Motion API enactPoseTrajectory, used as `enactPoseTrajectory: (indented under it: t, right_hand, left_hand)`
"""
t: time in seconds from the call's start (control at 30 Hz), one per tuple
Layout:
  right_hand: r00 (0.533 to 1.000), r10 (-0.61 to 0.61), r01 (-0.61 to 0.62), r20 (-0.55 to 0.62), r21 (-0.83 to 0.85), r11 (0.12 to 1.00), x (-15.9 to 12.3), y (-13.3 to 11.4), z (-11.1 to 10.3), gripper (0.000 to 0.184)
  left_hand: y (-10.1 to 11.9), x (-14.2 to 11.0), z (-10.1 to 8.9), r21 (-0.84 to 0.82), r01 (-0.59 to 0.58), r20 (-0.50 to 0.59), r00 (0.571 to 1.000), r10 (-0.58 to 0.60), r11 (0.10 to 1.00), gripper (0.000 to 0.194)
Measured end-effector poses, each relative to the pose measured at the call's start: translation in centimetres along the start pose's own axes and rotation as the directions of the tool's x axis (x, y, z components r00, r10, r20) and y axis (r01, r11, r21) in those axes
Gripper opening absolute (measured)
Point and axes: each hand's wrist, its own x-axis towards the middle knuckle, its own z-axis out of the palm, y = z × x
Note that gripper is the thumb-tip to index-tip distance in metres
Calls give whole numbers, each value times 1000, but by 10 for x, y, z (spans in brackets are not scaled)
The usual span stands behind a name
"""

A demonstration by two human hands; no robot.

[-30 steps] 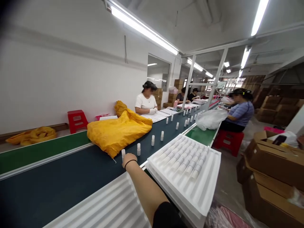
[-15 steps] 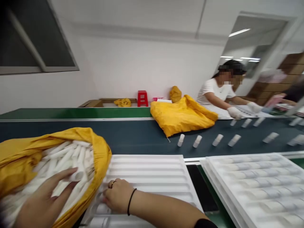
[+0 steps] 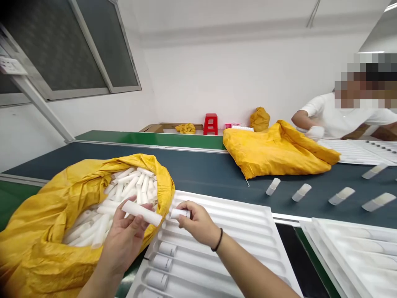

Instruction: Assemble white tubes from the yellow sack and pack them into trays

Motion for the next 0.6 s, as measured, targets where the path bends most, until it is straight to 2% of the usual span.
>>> enactPoseTrajectory:
  t: [0.07, 0.13, 0.2, 0.23, 0.27, 0.33, 0.4, 0.43, 0.53, 0.6]
  right_hand:
    - [995, -55, 78, -89, 288, 954, -12, -1, -14, 27]
    - [971, -110, 193, -212, 422, 886, -25, -4, -26, 26]
    - [939, -212, 295, -272, 314, 903, -35, -8, -37, 27]
    - [925, -275, 336, -263, 226, 914, -39, -9, -42, 32]
    - [911, -337, 376, -239, 141, 916, -41, -11, -46, 36]
    - [884, -427, 438, -190, 20, 899, -43, -13, -52, 44]
    - [863, -469, 469, -185, -46, 882, -43, -13, -55, 48]
    - [858, -478, 474, -189, -67, 878, -42, -13, -56, 48]
    - [864, -476, 467, -167, -91, 880, -41, -12, -60, 43]
    - [869, -477, 468, -132, -94, 879, -40, -10, -62, 38]
  left_hand:
    - [-6, -3, 9, -163, 85, 4, 996, -86, 983, 60]
    - [-9, -4, 14, -112, 78, 29, 997, -75, 991, 48]
    - [-9, -3, 15, 133, -24, 83, 997, 13, 991, 35]
    - [-8, -3, 14, 292, -101, 151, 987, 58, 951, 30]
    - [-5, -2, 14, 434, -186, 254, 964, 79, 881, 27]
    - [0, -1, 14, 586, -349, 482, 875, 31, 731, 25]
    - [5, -2, 16, 602, -435, 618, 785, -45, 670, 31]
    - [7, -3, 17, 596, -452, 640, 767, -53, 663, 33]
    - [11, -6, 17, 586, -503, 655, 756, -6, 635, 30]
    - [13, -8, 16, 588, -571, 673, 738, 46, 572, 26]
